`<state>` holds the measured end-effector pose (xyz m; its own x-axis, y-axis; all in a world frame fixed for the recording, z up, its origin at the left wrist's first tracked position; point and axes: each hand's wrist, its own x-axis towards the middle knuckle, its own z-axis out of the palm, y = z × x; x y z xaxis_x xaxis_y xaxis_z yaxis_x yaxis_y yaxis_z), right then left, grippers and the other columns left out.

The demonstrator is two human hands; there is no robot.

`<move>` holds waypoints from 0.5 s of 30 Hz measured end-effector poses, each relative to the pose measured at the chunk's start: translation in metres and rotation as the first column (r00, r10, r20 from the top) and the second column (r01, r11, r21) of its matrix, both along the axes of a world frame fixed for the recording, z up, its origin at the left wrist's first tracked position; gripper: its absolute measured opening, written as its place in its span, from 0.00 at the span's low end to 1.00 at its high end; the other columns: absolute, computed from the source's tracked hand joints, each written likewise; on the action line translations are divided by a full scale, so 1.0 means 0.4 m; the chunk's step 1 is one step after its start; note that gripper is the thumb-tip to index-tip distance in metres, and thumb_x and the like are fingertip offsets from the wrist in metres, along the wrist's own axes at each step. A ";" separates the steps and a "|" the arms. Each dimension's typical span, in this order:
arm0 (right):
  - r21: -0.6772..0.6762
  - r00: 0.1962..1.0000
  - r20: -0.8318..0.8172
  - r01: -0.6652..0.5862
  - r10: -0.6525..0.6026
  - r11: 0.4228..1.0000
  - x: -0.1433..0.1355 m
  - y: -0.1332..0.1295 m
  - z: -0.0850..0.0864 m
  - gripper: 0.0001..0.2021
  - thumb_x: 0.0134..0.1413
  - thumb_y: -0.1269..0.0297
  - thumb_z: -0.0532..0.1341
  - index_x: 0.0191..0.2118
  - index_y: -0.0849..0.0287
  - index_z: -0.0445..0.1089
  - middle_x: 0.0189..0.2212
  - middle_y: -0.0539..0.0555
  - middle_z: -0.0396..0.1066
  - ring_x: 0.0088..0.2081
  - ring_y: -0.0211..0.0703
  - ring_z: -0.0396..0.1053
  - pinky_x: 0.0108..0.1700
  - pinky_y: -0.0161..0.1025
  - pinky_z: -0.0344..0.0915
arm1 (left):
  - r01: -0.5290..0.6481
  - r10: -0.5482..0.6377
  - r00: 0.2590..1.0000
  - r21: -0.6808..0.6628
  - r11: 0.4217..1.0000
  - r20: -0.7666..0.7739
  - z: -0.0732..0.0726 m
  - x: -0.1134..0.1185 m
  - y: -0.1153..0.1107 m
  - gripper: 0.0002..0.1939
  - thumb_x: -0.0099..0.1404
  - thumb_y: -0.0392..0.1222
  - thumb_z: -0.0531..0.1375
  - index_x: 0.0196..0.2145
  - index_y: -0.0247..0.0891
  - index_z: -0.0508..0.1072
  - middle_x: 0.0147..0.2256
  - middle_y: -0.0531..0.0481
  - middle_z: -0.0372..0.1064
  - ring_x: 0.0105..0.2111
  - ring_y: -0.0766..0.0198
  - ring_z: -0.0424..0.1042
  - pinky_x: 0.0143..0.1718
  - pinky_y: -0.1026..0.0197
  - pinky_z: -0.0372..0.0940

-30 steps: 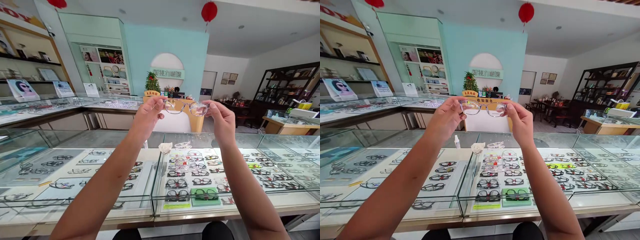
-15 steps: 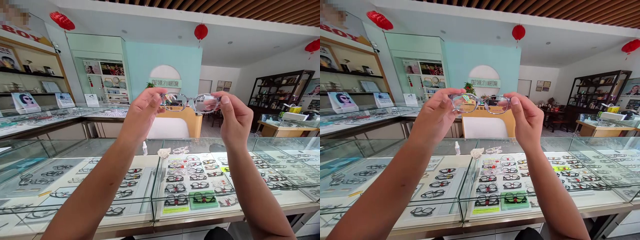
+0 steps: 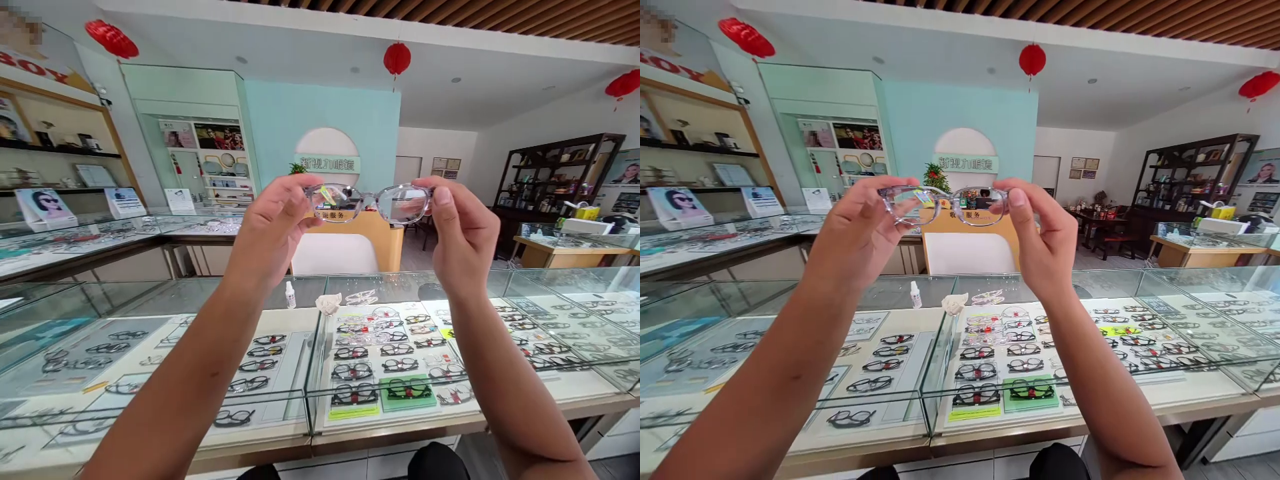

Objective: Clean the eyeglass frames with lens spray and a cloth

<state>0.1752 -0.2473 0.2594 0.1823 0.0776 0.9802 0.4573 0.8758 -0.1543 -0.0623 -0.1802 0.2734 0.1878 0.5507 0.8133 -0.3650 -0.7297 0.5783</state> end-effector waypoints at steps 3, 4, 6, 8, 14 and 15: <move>0.002 0.999 -0.035 -0.020 0.020 1.000 -0.005 -0.007 -0.003 0.14 0.75 0.53 0.60 0.49 0.48 0.84 0.35 0.51 0.81 0.39 0.47 0.79 0.47 0.50 0.76 | 0.008 -0.008 1.000 -0.002 1.000 0.009 -0.005 0.003 -0.007 0.21 0.64 0.62 0.72 0.45 0.45 0.82 0.53 0.47 0.74 0.56 0.55 0.74 0.42 0.62 0.70; -0.003 0.998 -0.050 -0.025 0.025 1.000 -0.006 -0.009 -0.004 0.14 0.74 0.54 0.60 0.49 0.47 0.84 0.34 0.51 0.81 0.38 0.46 0.79 0.47 0.49 0.76 | 0.009 -0.009 1.000 -0.002 1.000 0.007 -0.007 0.004 -0.009 0.21 0.65 0.62 0.72 0.46 0.45 0.82 0.52 0.47 0.74 0.56 0.54 0.74 0.42 0.62 0.70; 0.000 0.997 -0.070 -0.017 0.016 1.000 -0.006 -0.009 -0.005 0.13 0.74 0.55 0.62 0.49 0.46 0.85 0.34 0.52 0.80 0.37 0.46 0.78 0.45 0.49 0.75 | 0.001 -0.001 1.000 0.000 1.000 0.001 -0.010 0.007 -0.014 0.20 0.66 0.62 0.71 0.46 0.46 0.81 0.51 0.48 0.74 0.56 0.53 0.75 0.43 0.61 0.70; 0.021 0.996 -0.089 -0.004 0.006 1.000 -0.003 -0.008 -0.006 0.13 0.73 0.56 0.63 0.49 0.47 0.86 0.33 0.52 0.79 0.36 0.46 0.76 0.44 0.50 0.73 | -0.015 0.014 1.000 -0.012 1.000 -0.006 -0.011 0.010 -0.021 0.21 0.66 0.62 0.71 0.47 0.45 0.81 0.49 0.48 0.75 0.56 0.53 0.75 0.44 0.60 0.70; 0.043 0.996 -0.086 0.042 -0.038 0.998 0.015 -0.005 -0.011 0.13 0.73 0.58 0.62 0.50 0.45 0.86 0.37 0.54 0.79 0.43 0.50 0.75 0.49 0.54 0.71 | -0.027 0.027 1.000 -0.047 0.999 0.012 -0.010 0.020 -0.044 0.21 0.64 0.60 0.73 0.47 0.44 0.81 0.43 0.48 0.75 0.55 0.52 0.74 0.43 0.58 0.71; 0.036 0.997 -0.058 0.055 -0.053 0.998 0.017 -0.006 -0.012 0.13 0.74 0.57 0.61 0.51 0.44 0.86 0.40 0.54 0.80 0.47 0.51 0.75 0.51 0.55 0.71 | -0.030 0.030 0.999 -0.040 0.999 0.009 -0.010 0.021 -0.044 0.21 0.65 0.60 0.73 0.47 0.44 0.81 0.43 0.48 0.75 0.54 0.52 0.74 0.43 0.58 0.71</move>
